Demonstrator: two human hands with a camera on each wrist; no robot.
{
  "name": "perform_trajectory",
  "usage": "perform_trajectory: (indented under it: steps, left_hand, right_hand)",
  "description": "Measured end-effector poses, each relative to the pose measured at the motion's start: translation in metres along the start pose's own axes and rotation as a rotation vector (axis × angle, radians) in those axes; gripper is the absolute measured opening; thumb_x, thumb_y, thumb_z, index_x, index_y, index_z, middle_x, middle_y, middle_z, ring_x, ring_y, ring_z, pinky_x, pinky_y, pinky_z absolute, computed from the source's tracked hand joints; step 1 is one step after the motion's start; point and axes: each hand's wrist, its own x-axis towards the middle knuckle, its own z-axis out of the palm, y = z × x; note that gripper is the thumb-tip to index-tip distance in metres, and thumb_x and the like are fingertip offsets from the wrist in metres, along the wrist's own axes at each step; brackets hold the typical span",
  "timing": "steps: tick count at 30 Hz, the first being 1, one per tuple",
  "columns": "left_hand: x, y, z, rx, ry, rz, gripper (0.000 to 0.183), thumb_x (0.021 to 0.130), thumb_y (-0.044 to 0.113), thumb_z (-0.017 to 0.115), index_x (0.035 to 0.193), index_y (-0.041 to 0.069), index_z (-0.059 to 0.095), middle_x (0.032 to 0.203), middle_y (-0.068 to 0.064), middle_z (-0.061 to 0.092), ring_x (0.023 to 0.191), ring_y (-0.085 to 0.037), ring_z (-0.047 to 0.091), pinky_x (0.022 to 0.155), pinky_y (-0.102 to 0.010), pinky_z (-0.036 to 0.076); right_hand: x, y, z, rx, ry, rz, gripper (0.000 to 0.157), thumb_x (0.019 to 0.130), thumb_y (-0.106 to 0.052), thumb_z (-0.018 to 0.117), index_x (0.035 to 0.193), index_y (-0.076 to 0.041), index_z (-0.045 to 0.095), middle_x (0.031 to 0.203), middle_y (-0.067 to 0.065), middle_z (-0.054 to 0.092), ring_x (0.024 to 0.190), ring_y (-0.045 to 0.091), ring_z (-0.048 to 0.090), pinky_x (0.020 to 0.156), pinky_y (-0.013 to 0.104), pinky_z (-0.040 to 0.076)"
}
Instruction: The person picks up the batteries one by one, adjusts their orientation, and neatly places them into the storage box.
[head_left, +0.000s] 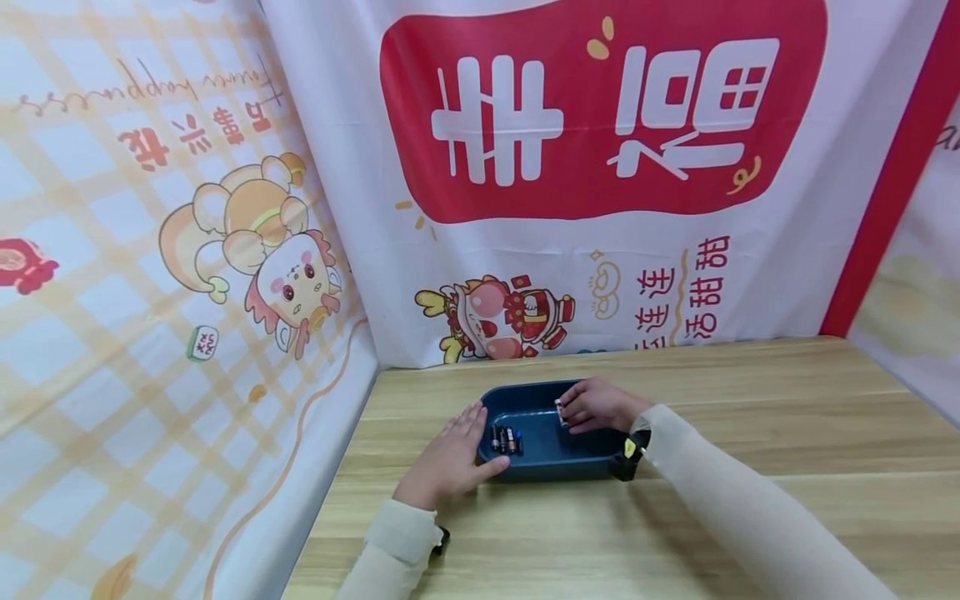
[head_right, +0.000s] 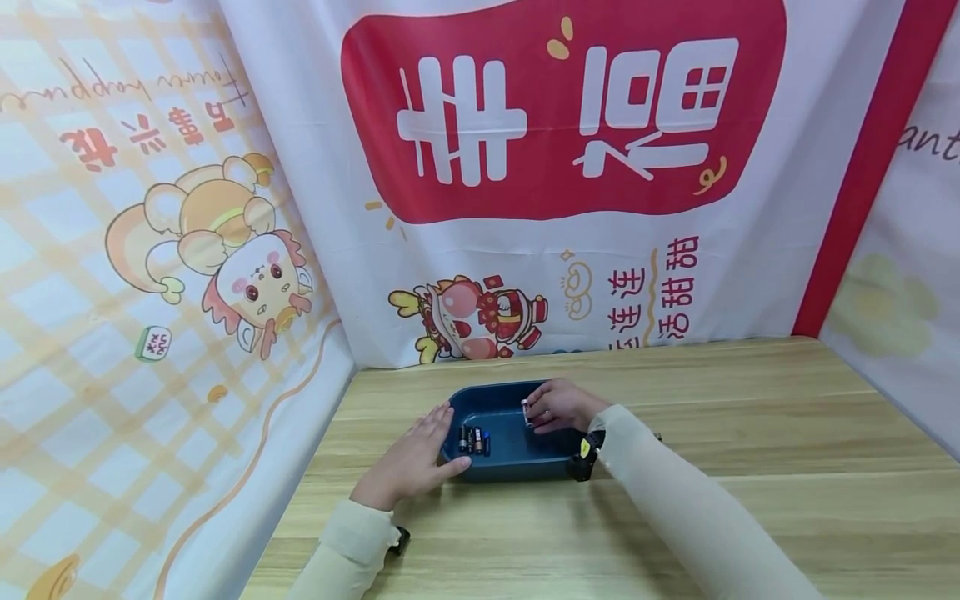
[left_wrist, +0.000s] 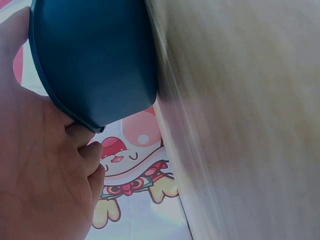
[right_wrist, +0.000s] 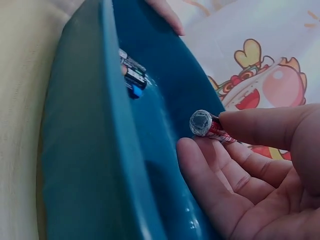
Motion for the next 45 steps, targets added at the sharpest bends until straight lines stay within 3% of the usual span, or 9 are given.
perform_trajectory:
  steps: [6,13,20,29,45]
  left_hand:
    - [-0.002,0.001,0.000,-0.007,0.001,0.005,0.095,0.091,0.073,0.037,0.156,0.006,0.015,0.162,-0.007,0.008,0.147,-0.023,0.008,0.117,-0.043,0.013]
    - [-0.003,0.001,0.000,-0.010,0.002,0.008,0.095,0.092,0.072,0.037,0.156,0.006,0.015,0.162,-0.009,0.009,0.147,-0.024,0.009,0.117,-0.043,0.013]
    - [-0.004,0.003,-0.003,0.008,0.001,0.008,0.097,0.091,0.074,0.034,0.156,0.005,0.016,0.161,-0.009,0.011,0.147,-0.025,0.010,0.117,-0.043,0.014]
    - [-0.002,0.005,-0.003,0.032,-0.008,0.009,0.097,0.091,0.074,0.034,0.156,0.005,0.015,0.161,-0.009,0.011,0.147,-0.025,0.010,0.117,-0.043,0.014]
    - [-0.001,0.004,-0.001,0.031,0.000,0.004,0.096,0.091,0.075,0.032,0.156,0.006,0.015,0.161,-0.008,0.011,0.147,-0.022,0.009,0.117,-0.042,0.014]
  right_hand:
    - [0.005,0.003,0.010,-0.010,0.015,0.011,0.031,0.090,0.004,0.063,0.118,0.013,0.055,0.110,0.030,0.064,0.078,0.023,0.067,0.076,0.042,0.058]
    - [0.011,0.007,0.022,-0.035,0.025,0.039,0.023,0.089,0.004,0.065,0.111,0.010,0.060,0.096,0.019,0.068,0.077,0.023,0.066,0.076,0.040,0.058]
    - [0.014,0.008,0.034,-0.089,0.023,0.070,0.025,0.089,0.002,0.065,0.113,0.009,0.061,0.096,0.016,0.067,0.081,0.023,0.066,0.077,0.038,0.058]
    - [0.022,0.007,0.050,-0.146,0.030,0.084,0.017,0.088,0.002,0.066,0.104,0.006,0.064,0.093,0.015,0.066,0.078,0.023,0.065,0.074,0.038,0.058]
    - [0.029,0.006,0.063,-0.268,0.056,0.090,0.016,0.086,0.001,0.067,0.102,0.002,0.066,0.092,0.013,0.066,0.078,0.024,0.067,0.069,0.036,0.058]
